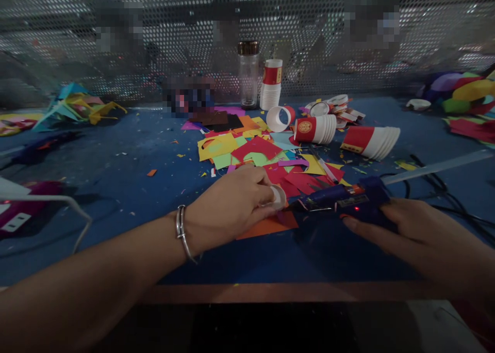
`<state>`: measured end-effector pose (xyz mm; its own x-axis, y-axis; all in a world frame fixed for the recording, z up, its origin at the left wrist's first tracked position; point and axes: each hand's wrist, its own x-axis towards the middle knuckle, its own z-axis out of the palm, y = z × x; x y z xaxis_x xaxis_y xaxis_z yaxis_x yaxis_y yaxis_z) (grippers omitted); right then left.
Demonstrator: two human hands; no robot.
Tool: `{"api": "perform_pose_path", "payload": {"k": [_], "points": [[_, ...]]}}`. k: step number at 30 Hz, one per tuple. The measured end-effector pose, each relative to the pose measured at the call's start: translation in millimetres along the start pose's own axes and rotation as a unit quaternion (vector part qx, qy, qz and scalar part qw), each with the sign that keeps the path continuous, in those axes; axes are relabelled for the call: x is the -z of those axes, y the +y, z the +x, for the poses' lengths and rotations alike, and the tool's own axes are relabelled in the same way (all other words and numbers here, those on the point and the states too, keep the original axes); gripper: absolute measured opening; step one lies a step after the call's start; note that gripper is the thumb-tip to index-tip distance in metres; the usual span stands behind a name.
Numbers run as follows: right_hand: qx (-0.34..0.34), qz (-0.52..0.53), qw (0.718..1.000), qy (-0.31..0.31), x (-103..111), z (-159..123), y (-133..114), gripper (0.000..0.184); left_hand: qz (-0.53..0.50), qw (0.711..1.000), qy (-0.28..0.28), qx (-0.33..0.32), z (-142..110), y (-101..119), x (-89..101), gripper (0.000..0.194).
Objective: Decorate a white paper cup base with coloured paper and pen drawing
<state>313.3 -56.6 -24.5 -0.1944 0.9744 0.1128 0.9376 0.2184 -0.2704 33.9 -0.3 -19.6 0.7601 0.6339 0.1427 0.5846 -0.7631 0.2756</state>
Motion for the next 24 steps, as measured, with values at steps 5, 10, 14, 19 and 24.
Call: {"api": "perform_pose_path", "payload": {"k": [5,10,14,19,24], "points": [[-0.005,0.019,0.999,-0.03,4,1,-12,0.067,0.011,1.0,-0.008,0.007,0,1,-0.6,0.027],[-0.024,0.04,0.999,-0.007,8,-4,-13,0.076,0.015,1.0,-0.005,0.003,-1,1,-0.3,0.026],[-0.055,0.032,0.998,0.012,11,-6,-14,0.08,0.019,1.0,-0.005,-0.004,-2,1,0.8,0.026],[-0.121,0.048,0.991,0.025,13,-9,-13,0.083,0.008,1.0,0.01,-0.01,-4,-1,-2.1,0.028],[-0.112,0.088,0.99,0.011,15,-11,0,0.077,-0.003,0.999,0.037,-0.011,-6,-3,-5.2,0.029]]}}
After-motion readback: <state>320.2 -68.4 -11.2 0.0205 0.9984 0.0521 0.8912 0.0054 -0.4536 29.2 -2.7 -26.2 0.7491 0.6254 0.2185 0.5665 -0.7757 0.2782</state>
